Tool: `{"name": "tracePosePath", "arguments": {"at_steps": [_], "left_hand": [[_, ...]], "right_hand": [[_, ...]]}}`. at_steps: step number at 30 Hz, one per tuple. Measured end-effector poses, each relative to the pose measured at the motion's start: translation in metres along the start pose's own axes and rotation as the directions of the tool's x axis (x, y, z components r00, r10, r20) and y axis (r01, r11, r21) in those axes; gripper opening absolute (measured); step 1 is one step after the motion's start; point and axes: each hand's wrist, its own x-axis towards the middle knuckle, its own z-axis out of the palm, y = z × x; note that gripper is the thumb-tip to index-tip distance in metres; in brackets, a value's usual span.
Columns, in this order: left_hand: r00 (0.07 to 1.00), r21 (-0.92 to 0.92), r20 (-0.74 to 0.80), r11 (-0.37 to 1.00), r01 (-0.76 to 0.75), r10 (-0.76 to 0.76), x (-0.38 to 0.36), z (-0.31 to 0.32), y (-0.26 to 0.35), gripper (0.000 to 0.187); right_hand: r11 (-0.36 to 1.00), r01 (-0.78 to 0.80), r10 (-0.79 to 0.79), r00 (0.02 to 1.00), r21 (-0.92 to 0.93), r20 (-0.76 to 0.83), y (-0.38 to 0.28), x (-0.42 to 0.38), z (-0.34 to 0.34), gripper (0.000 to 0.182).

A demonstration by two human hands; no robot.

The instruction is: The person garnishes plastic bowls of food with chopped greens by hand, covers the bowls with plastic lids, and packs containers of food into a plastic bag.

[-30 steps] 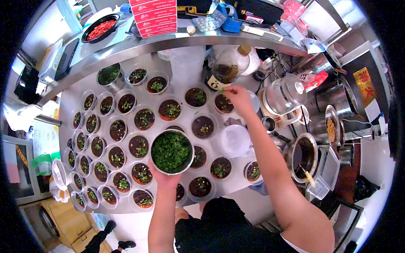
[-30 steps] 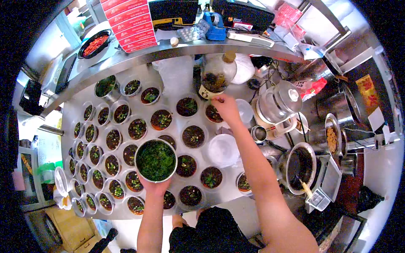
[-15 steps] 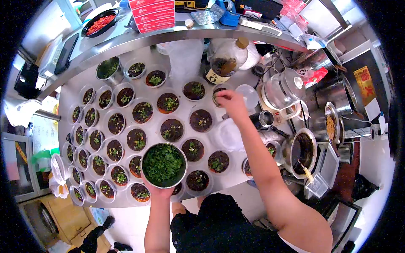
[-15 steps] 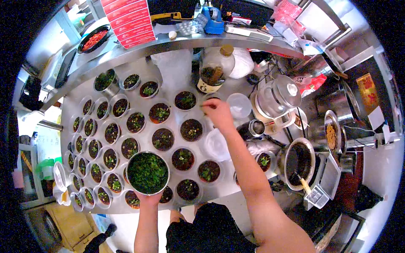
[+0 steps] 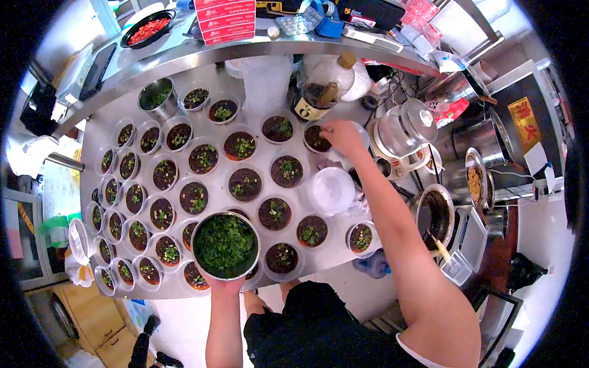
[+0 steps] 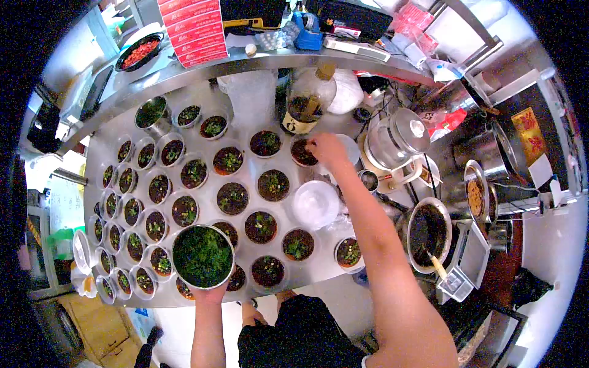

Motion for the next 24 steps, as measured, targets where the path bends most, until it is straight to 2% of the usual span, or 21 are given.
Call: {"name": "tracePosePath", "arguments": {"at_steps": [2,5,6,8,11,13,14,17,18,20,23,24], "left_hand": [[0.999,0.049,-0.032,0.999,-0.010,0.012,-0.002,0.001,-0.003,0.054],[1.000,0.029,-0.010,0.999,0.028,-0.028,0.009,0.013,-0.009,0.053],[0.997,0.026,0.054,0.998,0.058,-0.060,0.012,0.018,-0.012,0.053],[0.994,0.076,0.065,0.994,0.078,-0.082,0.018,0.030,-0.021,0.054],[0.984,0.069,0.120,0.990,0.126,-0.134,0.028,0.034,-0.032,0.061],[0.975,0.077,0.114,0.980,0.182,-0.190,0.037,0.035,-0.038,0.064],[0.977,0.070,0.102,0.981,0.180,-0.186,0.042,0.032,-0.041,0.073],[0.977,0.126,0.082,0.975,0.185,-0.196,0.046,0.039,-0.050,0.075],[0.966,0.096,0.128,0.972,0.213,-0.224,0.045,0.038,-0.050,0.071],[0.966,0.060,0.125,0.973,0.221,-0.227,0.043,0.037,-0.053,0.070],[0.963,0.076,0.143,0.973,0.219,-0.228,0.046,0.038,-0.053,0.067],[0.959,0.067,0.159,0.972,0.227,-0.235,0.045,0.037,-0.052,0.067]], "right_hand": [[0.989,-0.134,0.140,0.982,0.059,-0.126,-0.009,0.002,-0.011,0.019],[0.964,-0.104,0.137,0.983,0.246,-0.122,-0.019,0.004,-0.026,0.019],[0.985,-0.068,0.073,0.997,0.158,-0.029,-0.018,0.004,-0.025,0.019],[1.000,0.025,-0.023,0.983,-0.008,0.182,-0.017,-0.001,-0.018,0.020],[0.995,-0.045,0.049,0.998,0.088,-0.041,-0.027,0.006,-0.021,0.017],[0.981,0.097,-0.076,0.989,0.169,-0.129,-0.021,0.008,-0.011,0.016],[0.965,0.166,-0.130,0.975,0.203,-0.180,-0.017,0.007,-0.008,0.016],[0.995,0.094,-0.097,0.974,0.027,0.206,-0.021,0.002,-0.021,0.019],[0.998,0.045,-0.052,0.989,0.048,0.140,-0.025,0.005,-0.024,0.019],[0.992,-0.064,0.061,0.998,0.106,0.025,-0.031,-0.002,-0.024,0.020],[0.992,-0.064,0.076,0.992,0.113,-0.106,-0.027,0.002,-0.016,0.018],[0.997,0.030,-0.022,0.995,0.074,-0.101,-0.018,0.004,-0.005,0.018]]}}
